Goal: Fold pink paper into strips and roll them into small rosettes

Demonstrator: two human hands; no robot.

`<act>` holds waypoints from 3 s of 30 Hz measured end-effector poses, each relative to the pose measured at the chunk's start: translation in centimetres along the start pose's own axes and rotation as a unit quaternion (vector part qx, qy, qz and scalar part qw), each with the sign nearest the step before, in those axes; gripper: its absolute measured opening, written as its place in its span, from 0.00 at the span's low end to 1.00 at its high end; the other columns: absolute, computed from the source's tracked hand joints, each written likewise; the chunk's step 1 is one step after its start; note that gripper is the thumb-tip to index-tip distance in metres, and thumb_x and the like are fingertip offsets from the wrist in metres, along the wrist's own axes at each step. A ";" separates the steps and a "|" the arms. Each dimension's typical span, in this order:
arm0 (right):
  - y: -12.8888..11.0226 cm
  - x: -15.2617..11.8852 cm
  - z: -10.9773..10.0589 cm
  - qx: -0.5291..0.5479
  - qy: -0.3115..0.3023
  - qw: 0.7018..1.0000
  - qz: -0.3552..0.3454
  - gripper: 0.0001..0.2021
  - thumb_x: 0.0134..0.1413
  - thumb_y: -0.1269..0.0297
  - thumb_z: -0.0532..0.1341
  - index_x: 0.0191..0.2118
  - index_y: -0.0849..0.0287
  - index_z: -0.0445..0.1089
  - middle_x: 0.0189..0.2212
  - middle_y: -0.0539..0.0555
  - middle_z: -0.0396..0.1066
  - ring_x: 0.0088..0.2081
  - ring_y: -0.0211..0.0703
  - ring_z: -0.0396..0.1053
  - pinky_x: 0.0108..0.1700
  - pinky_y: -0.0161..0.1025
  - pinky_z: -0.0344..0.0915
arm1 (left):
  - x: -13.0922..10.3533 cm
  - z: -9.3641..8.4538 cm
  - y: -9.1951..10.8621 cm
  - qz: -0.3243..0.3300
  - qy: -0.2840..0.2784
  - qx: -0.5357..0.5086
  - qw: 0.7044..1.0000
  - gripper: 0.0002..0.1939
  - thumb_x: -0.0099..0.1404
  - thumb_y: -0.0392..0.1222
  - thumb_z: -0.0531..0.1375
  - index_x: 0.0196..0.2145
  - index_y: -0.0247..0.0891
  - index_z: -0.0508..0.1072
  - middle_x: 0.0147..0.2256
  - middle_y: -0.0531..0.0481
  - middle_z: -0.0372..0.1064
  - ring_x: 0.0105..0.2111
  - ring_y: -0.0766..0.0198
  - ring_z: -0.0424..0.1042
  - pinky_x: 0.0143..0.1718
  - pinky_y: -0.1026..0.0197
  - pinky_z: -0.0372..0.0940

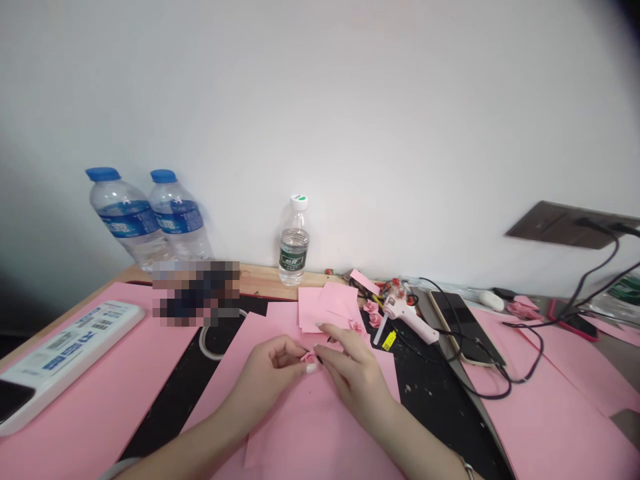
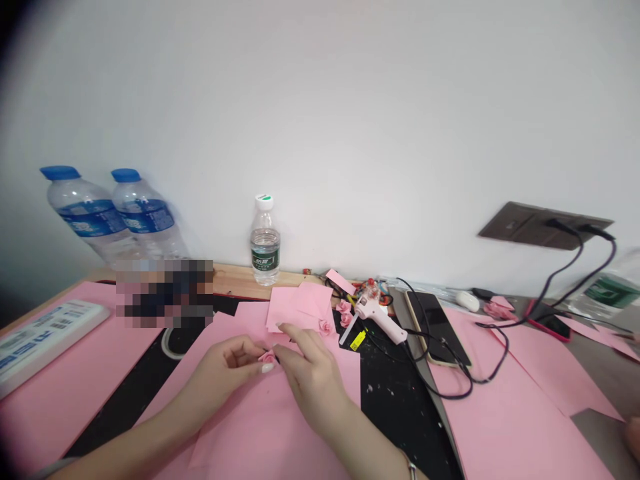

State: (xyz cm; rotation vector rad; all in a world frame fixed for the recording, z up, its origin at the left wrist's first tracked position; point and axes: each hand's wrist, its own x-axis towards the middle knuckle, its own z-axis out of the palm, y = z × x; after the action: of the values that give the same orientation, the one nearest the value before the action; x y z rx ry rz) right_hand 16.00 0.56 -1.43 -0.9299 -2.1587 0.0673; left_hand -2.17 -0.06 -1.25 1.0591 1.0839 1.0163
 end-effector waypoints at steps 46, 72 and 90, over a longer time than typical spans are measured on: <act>-0.2 -0.1 0.6 0.135 -0.024 0.987 0.079 0.12 0.58 0.77 0.54 0.38 0.57 0.73 0.47 0.59 0.70 0.42 0.44 0.71 0.43 0.42 0.72 | -0.1 0.2 0.0 0.017 -0.009 0.022 1.000 0.06 0.53 0.37 0.66 0.27 0.37 0.71 0.30 0.50 0.76 0.34 0.58 0.75 0.39 0.58 0.67; -0.8 0.7 -0.2 0.255 -0.002 0.952 0.168 0.12 0.55 0.77 0.56 0.38 0.56 0.73 0.42 0.57 0.70 0.41 0.43 0.71 0.34 0.35 0.67 | -0.1 0.4 -0.3 0.008 -0.047 -0.019 0.999 0.07 0.53 0.35 0.66 0.30 0.36 0.71 0.30 0.51 0.73 0.33 0.63 0.72 0.37 0.62 0.65; -1.5 0.8 0.2 0.397 -0.051 0.867 0.298 0.09 0.52 0.74 0.59 0.23 0.59 0.65 0.37 0.54 0.62 0.37 0.41 0.66 0.30 0.33 0.60 | -0.8 0.9 -0.1 -0.013 -0.045 0.019 0.999 0.09 0.51 0.33 0.65 0.23 0.38 0.66 0.26 0.54 0.72 0.31 0.62 0.70 0.34 0.62 0.62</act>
State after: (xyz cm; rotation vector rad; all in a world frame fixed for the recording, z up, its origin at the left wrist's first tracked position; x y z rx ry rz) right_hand 14.60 0.00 -0.61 -1.0354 -1.5851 1.2297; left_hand -1.43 -1.02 -1.12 1.1088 1.0455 0.9214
